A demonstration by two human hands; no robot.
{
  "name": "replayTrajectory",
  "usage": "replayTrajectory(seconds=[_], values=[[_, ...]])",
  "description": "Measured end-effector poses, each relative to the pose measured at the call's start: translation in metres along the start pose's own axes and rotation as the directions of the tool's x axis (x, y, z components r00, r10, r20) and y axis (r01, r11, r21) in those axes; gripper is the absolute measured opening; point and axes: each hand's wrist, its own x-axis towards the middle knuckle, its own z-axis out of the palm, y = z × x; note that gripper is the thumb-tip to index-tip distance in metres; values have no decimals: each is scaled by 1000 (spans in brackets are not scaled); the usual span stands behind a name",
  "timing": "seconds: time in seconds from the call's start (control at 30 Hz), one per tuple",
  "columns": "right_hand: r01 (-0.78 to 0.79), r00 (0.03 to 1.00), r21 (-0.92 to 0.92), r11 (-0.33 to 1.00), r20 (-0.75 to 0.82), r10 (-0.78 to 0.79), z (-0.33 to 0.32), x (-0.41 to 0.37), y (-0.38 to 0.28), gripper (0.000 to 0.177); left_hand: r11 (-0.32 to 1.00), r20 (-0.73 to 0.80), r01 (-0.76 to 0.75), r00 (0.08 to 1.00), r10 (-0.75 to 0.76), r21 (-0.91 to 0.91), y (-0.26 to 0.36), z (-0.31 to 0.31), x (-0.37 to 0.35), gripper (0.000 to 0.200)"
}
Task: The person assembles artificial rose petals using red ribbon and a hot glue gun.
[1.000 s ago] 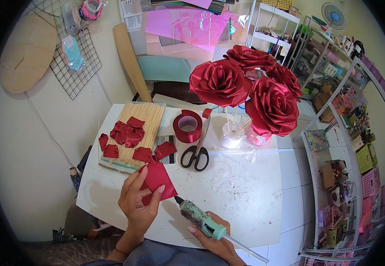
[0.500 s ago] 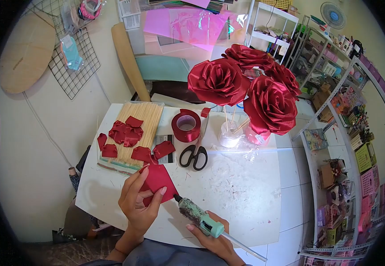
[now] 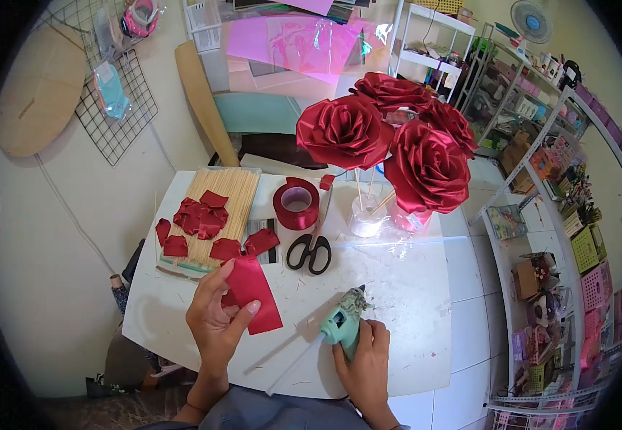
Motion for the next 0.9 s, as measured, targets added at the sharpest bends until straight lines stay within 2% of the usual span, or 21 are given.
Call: replayTrajectory(seconds=[0.17,0.27,0.3,0.33,0.37,0.43,0.47,0.53,0.6,0.67,0.73,0.83,0.9], values=[[-40,998,-92,995,36,43,2,3,-4,51,988,39,21,999,-15,-155,10,0,3,43],[2,998,-57,998,62,2,-13,1,-1,49,976,93,17,996,3,-219,16,4,3,40],[33,999,-54,998,-2,-33,-19,2,5,46,969,121,35,993,-5,-243,18,6,1,39],[-17,997,31,999,-72,20,-32,7,-8,34,968,122,29,992,2,-250,20,9,0,39],[-20,990,254,967,-130,54,-38,13,-13,29,956,185,84,982,-32,-280,22,13,-2,39],[-15,968,604,797,-191,163,-44,18,-23,20,932,312,184,947,-82,-313,21,21,-8,39],[28,972,689,725,-190,142,-41,19,-24,22,929,324,186,943,-77,-320,21,23,-9,39],[19,984,767,641,-129,125,-39,21,-28,24,893,426,294,895,-133,-340,21,27,-12,39],[26,983,793,609,-131,129,-33,21,-27,25,880,450,318,882,-138,-354,16,27,-13,38],[91,986,796,598,-158,61,-29,20,-25,25,898,498,316,857,-132,-306,15,25,-14,38],[72,981,788,611,-167,100,-25,19,-26,22,900,515,329,845,-145,-287,15,25,-15,38],[142,972,783,605,-225,62,-24,19,-26,20,895,515,324,847,-130,-306,14,26,-15,38],[248,951,674,696,-305,-43,-23,19,-26,20,887,501,322,856,-125,-330,14,25,-16,38]])
